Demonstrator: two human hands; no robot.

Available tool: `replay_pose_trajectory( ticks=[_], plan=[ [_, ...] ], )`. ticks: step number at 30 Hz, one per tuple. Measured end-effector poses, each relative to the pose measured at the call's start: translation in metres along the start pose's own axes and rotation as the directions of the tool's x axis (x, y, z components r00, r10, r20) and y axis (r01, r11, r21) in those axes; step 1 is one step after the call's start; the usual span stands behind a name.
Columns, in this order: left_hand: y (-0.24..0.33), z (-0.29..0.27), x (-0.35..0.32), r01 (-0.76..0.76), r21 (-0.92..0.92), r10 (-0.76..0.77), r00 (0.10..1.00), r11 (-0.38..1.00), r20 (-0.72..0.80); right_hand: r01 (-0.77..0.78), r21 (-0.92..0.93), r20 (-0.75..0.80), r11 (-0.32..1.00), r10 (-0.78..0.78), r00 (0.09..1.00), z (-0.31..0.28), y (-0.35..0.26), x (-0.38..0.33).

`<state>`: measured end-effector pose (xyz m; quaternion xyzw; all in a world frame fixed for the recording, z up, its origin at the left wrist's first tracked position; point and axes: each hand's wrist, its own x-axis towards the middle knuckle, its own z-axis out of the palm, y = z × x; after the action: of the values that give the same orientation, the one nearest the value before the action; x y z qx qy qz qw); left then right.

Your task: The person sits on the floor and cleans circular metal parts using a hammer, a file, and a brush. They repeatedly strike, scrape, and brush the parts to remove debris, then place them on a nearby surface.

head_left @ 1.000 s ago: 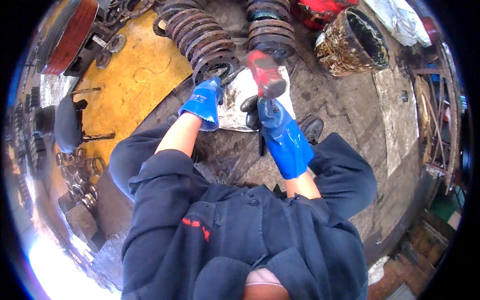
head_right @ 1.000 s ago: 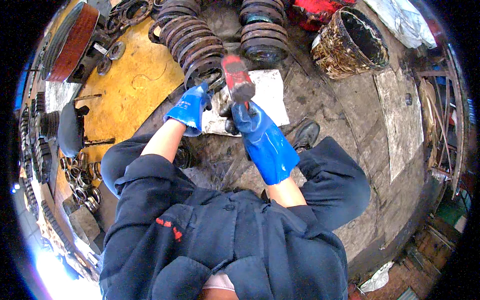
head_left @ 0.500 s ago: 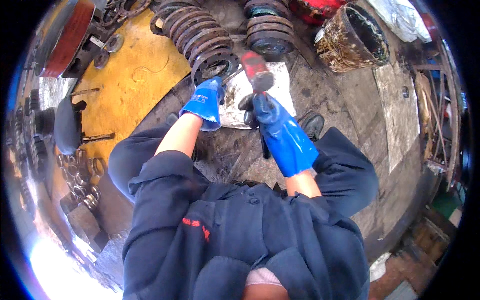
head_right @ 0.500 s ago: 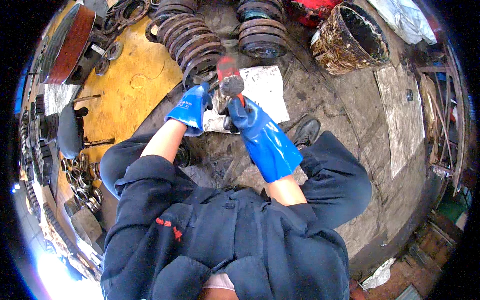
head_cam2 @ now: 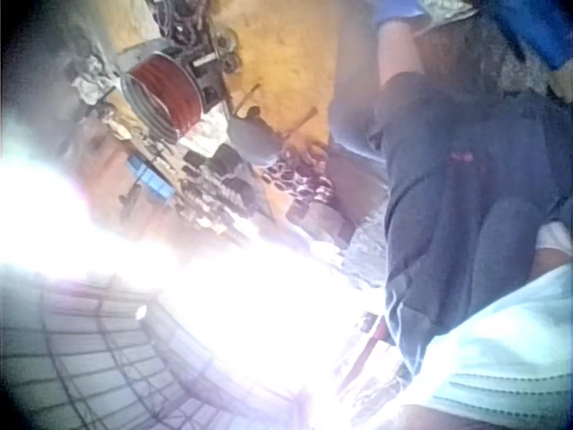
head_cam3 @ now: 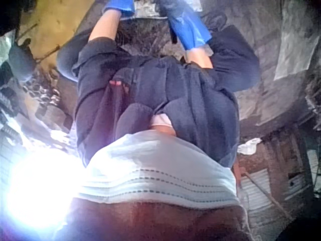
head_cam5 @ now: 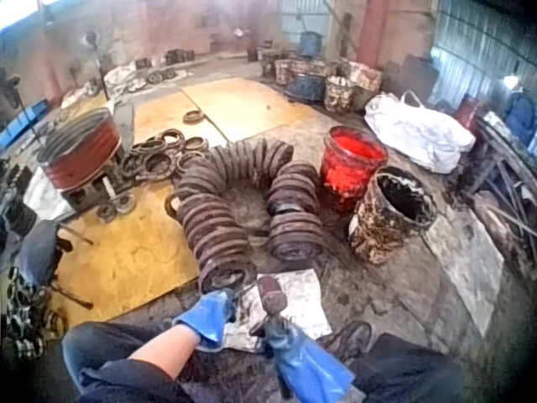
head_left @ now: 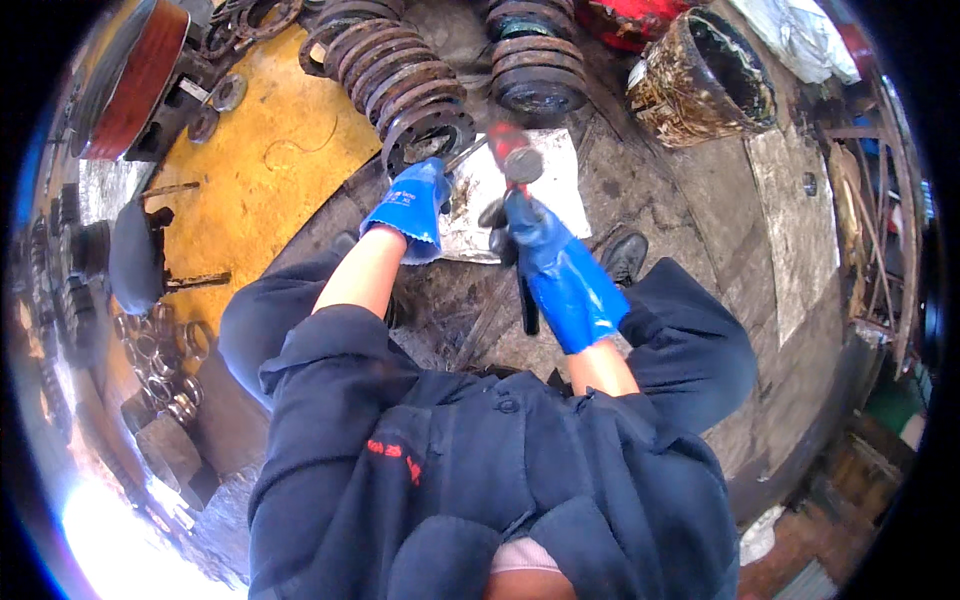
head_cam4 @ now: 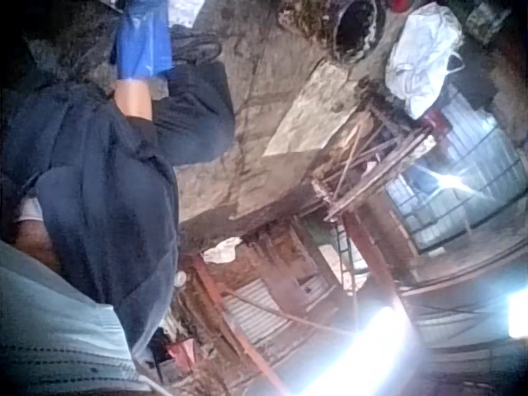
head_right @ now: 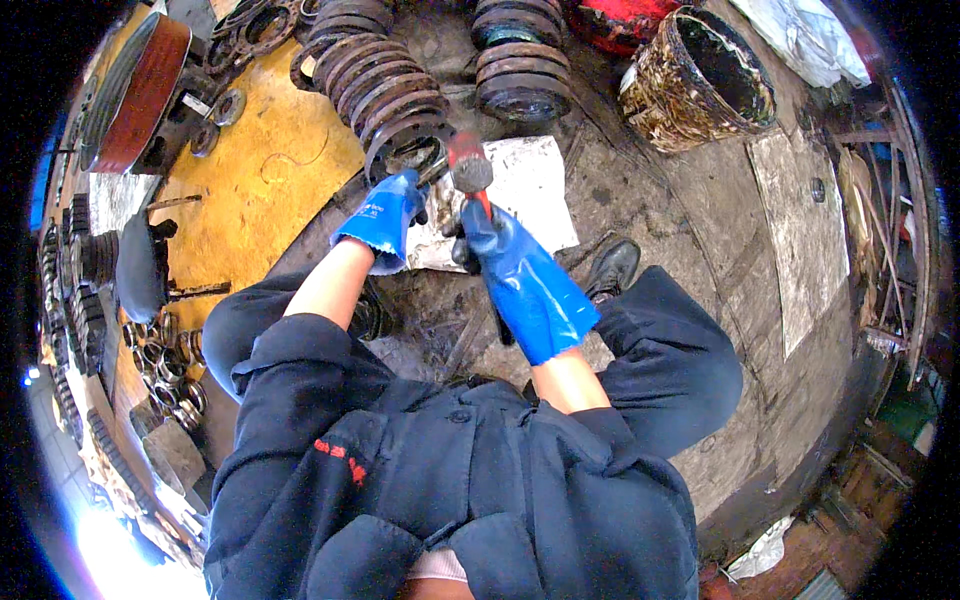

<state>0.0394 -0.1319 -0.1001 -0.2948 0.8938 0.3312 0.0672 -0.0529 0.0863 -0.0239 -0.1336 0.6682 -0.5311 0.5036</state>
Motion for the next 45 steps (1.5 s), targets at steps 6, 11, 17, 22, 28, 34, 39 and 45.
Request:
replay_pose_trajectory(
  ticks=[6,11,17,22,28,34,39,45],
  plan=[
    [0.005,-0.004,-0.018,-0.104,-0.006,0.103,0.992,0.995,-0.074,0.394,-0.532,-0.122,0.749,-0.528,0.84,0.01,-0.045,-0.049],
    [0.003,0.005,0.001,-0.061,0.037,0.062,0.998,0.997,-0.03,-0.083,-0.234,-0.015,0.969,0.082,0.997,0.003,0.024,0.02],
    [0.004,-0.006,-0.009,-0.004,-0.011,0.004,1.0,1.0,0.014,0.115,-0.245,-0.089,0.963,-0.14,0.986,0.004,-0.036,-0.029],
    [0.003,-0.001,-0.005,-0.012,-0.039,0.012,1.0,0.999,0.012,0.332,-0.717,-0.133,0.613,-0.587,0.799,0.001,-0.061,-0.072],
    [-0.015,0.033,-0.018,-0.135,0.144,0.123,0.988,0.98,0.092,-0.097,-0.242,-0.007,0.965,0.099,0.995,0.004,0.031,0.014],
    [-0.037,0.051,-0.007,-0.058,0.223,0.041,0.996,0.973,0.081,-0.085,0.009,-0.152,0.996,0.086,0.985,-0.011,0.07,0.043],
    [-0.013,0.041,-0.001,0.016,0.342,-0.06,0.991,0.94,0.12,-0.118,-0.22,-0.52,0.968,-0.014,0.854,-0.052,0.148,0.058],
    [0.021,0.02,-0.011,-0.008,0.591,-0.156,0.962,0.806,0.225,-0.119,-0.788,-0.446,0.604,-0.426,0.787,-0.042,0.125,0.035]
  ],
)
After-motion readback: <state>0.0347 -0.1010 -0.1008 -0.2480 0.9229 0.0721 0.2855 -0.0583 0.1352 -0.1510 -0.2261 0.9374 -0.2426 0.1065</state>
